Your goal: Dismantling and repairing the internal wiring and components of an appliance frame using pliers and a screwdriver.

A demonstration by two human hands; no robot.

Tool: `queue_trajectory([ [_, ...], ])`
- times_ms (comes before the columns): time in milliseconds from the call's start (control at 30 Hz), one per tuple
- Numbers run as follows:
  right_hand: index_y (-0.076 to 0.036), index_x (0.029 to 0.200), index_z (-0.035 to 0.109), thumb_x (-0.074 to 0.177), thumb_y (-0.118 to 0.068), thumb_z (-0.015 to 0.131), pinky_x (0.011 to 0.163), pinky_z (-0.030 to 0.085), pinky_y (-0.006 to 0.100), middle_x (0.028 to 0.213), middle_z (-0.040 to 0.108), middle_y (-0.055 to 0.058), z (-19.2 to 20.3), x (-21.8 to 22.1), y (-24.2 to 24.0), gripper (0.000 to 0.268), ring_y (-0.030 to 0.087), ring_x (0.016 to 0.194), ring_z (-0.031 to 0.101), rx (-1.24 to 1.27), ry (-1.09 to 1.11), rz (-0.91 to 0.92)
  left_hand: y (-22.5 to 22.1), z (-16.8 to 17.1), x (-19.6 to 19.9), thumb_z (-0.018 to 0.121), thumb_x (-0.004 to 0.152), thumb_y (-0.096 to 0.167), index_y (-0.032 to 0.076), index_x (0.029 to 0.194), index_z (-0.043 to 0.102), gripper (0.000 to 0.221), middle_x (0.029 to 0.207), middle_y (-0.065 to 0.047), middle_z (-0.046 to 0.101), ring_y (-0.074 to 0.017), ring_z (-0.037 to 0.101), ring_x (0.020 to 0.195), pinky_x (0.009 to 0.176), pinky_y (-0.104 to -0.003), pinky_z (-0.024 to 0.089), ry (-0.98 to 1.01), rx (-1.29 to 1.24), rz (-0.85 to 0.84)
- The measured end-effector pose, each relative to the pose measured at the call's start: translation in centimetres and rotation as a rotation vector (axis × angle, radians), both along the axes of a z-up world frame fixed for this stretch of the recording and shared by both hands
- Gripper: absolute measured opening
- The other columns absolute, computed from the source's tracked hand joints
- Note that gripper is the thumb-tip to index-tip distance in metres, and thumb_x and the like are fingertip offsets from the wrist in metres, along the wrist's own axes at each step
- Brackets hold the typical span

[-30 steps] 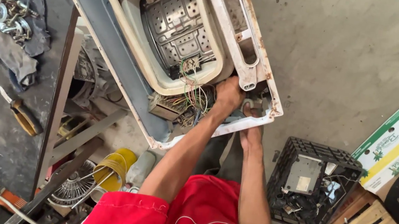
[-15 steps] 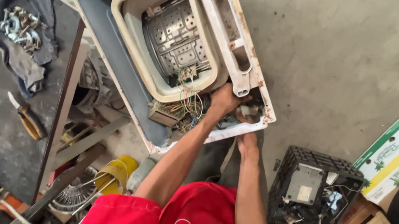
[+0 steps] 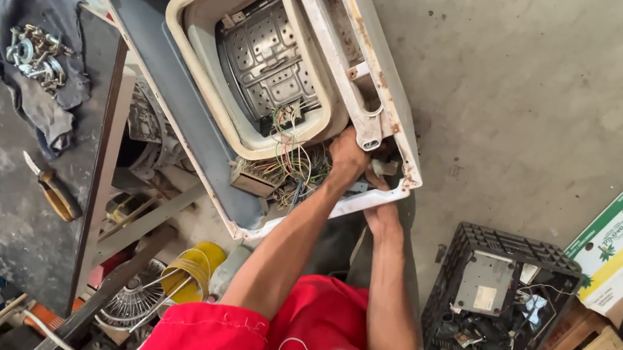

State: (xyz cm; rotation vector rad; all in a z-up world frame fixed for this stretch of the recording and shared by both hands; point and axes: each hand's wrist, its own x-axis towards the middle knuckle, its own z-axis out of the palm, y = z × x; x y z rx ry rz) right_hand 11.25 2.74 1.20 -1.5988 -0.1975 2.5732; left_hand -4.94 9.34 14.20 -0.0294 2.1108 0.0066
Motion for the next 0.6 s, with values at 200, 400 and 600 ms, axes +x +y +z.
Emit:
queue_trajectory([
  [200,-0.021,0.122,0.074,0.084,-0.028,0.086,0.071,0.053,0.027,0.11,0.071,0.001,-0.8,0.6,-0.7,0.04,0.017,0.093,0.068,-0.049,-0.02,0.007,-0.8,-2.1,0.3,0.045,0.099,0.03,0.018,0.117,0.076,0.038,0.118,-0.003,0.076,-0.0226,0.066,0.122,0.105,-0.039,0.052,0.004,0.024,0.0],
  [400,-0.018,0.122,0.073,0.084,-0.028,0.086,0.071,0.051,0.029,0.106,0.07,0.004,1.4,1.0,-0.1,0.042,0.02,0.094,0.067,-0.02,-0.031,0.05,-3.8,-4.8,1.9,0.055,0.092,0.03,0.01,0.108,0.074,0.032,0.101,-0.012,0.076,-0.0356,0.069,0.108,0.091,-0.052,0.055,0.015,0.264,-0.031],
  [600,-0.017,0.136,0.061,0.088,-0.032,0.083,0.093,0.047,0.043,0.129,0.06,0.007,4.9,0.2,0.8,0.055,0.025,0.118,0.058,0.131,-0.077,0.152,-7.4,-5.1,2.0,0.064,0.089,0.026,0.005,0.111,0.069,0.031,0.098,-0.021,0.075,-0.0467,0.068,0.104,0.087,-0.063,0.056,0.072,0.535,0.006],
])
